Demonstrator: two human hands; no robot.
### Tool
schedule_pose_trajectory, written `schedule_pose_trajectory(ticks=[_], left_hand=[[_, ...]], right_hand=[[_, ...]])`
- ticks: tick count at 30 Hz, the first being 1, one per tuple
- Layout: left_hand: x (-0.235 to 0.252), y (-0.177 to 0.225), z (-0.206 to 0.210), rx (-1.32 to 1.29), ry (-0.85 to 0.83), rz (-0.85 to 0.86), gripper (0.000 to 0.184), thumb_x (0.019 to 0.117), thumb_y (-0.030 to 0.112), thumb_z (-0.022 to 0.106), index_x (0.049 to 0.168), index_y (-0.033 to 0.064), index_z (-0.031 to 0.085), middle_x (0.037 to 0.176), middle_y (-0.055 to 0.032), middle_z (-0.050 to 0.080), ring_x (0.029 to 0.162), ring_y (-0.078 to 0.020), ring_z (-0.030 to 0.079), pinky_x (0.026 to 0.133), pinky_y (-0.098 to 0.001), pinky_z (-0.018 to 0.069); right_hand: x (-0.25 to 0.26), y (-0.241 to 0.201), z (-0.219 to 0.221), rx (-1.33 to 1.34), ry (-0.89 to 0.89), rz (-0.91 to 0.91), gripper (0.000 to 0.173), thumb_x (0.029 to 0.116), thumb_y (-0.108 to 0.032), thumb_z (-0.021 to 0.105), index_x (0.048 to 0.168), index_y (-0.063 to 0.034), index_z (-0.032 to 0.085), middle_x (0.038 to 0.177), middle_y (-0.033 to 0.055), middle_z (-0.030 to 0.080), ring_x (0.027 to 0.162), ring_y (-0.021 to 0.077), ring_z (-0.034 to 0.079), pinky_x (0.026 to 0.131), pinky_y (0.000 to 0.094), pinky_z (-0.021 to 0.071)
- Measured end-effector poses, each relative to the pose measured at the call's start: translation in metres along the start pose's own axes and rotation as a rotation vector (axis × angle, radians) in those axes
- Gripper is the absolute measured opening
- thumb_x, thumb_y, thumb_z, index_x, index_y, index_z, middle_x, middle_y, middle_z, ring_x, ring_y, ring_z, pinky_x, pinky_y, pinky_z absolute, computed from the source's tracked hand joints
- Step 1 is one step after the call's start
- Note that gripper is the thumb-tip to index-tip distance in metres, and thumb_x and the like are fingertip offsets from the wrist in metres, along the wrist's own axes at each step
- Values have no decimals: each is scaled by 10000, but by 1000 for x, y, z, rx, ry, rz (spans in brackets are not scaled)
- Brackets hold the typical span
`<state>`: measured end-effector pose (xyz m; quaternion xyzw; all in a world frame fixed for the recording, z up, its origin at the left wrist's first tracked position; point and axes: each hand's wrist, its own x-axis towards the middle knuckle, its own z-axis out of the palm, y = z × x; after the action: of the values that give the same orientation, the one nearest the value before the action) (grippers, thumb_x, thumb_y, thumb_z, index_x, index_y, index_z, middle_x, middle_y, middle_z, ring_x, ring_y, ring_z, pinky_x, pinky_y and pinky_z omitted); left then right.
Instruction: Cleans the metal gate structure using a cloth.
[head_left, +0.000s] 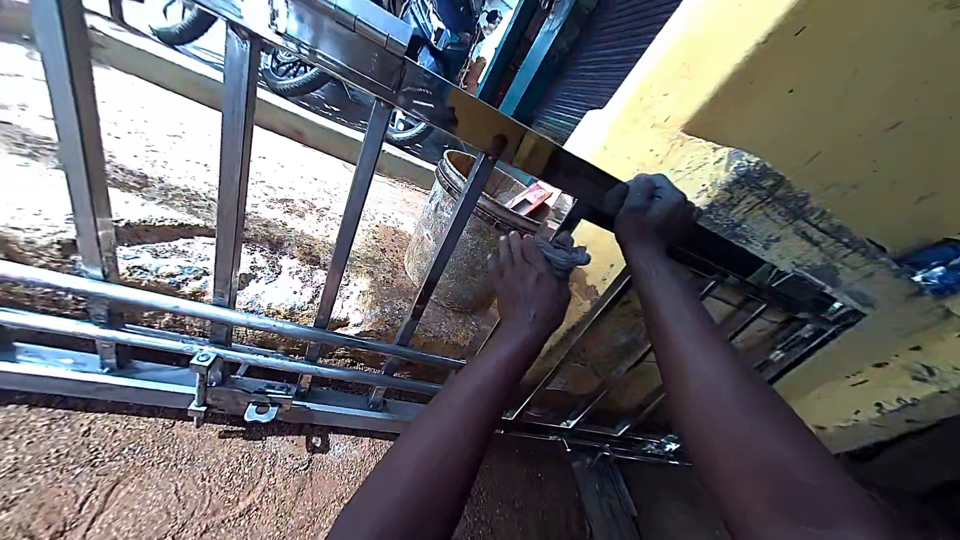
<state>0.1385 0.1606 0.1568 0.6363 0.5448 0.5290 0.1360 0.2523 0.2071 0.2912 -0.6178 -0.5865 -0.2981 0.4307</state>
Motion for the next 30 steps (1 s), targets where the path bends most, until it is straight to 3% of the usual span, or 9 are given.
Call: schedule_pose_trajectory(ticks=[5,7,11,13,17,21,24,27,30], left_hand=[[-88,-75,3,222,-446,-193,847,972,413,571,1592,-56,234,1673,-293,160,1575,-447,43,1223,-694,15],[-112,-86,-20,194,-490,-190,888,947,421,590,1598,-53,217,1684,-296,87,1577,-445,5,1216,-694,9],[-93,-81,-76,115,96,-76,775,867,479,591,1407,-70,503,1412,-307,523,1357,-476,458,1090,-640,355],[-55,-77,-108,124,181,-150,685,912,499,574,1325,-48,554,1347,-294,539,1288,-471,488,1046,-642,374],[11,-70,-137,154,212,-209,656,972,533,505,1292,-38,558,1321,-297,521,1264,-476,496,1023,-633,413],[45,-48,-121,89,190,-95,578,1025,431,537,1312,-71,550,1305,-315,529,1246,-484,512,1026,-607,433],[67,-30,-122,121,56,-94,549,1051,387,525,1345,-77,534,1323,-303,569,1278,-454,534,1067,-596,417],[97,-38,-134,33,-83,-56,453,940,465,697,1050,26,687,955,-189,713,930,-375,694,817,-634,524],[106,-35,-141,-258,-158,-80,286,911,277,756,1084,59,686,889,-111,698,789,-241,678,737,-496,565]], right_hand=[[-1,-2,-1,21,-26,-16,548,1063,-420,326,989,-40,715,988,215,739,1043,420,682,1008,659,388],[0,-1,0,39,-11,-38,551,1056,-420,334,981,-20,704,963,243,729,1019,458,678,984,682,388],[0,1,4,55,19,-52,563,1041,-415,332,944,1,699,948,269,724,1003,498,673,960,704,385],[-3,0,2,57,10,-35,557,1032,-409,338,938,3,700,959,266,726,1012,495,672,967,700,386],[-5,-1,0,52,-1,0,538,1028,-422,368,950,-14,708,966,253,726,1024,478,671,992,686,389],[-9,-3,-4,42,-5,2,500,1032,-375,381,954,-4,706,958,248,726,1017,461,674,998,665,385],[-11,-5,-4,37,-9,19,487,1035,-368,384,975,-17,716,971,241,728,1036,457,669,1015,654,380],[-9,-5,3,34,55,30,503,1021,-389,369,921,-29,707,933,215,733,1016,426,676,998,628,384],[-10,-10,-1,49,37,61,510,1032,-376,356,967,-13,707,991,222,730,1084,406,659,1039,605,353]])
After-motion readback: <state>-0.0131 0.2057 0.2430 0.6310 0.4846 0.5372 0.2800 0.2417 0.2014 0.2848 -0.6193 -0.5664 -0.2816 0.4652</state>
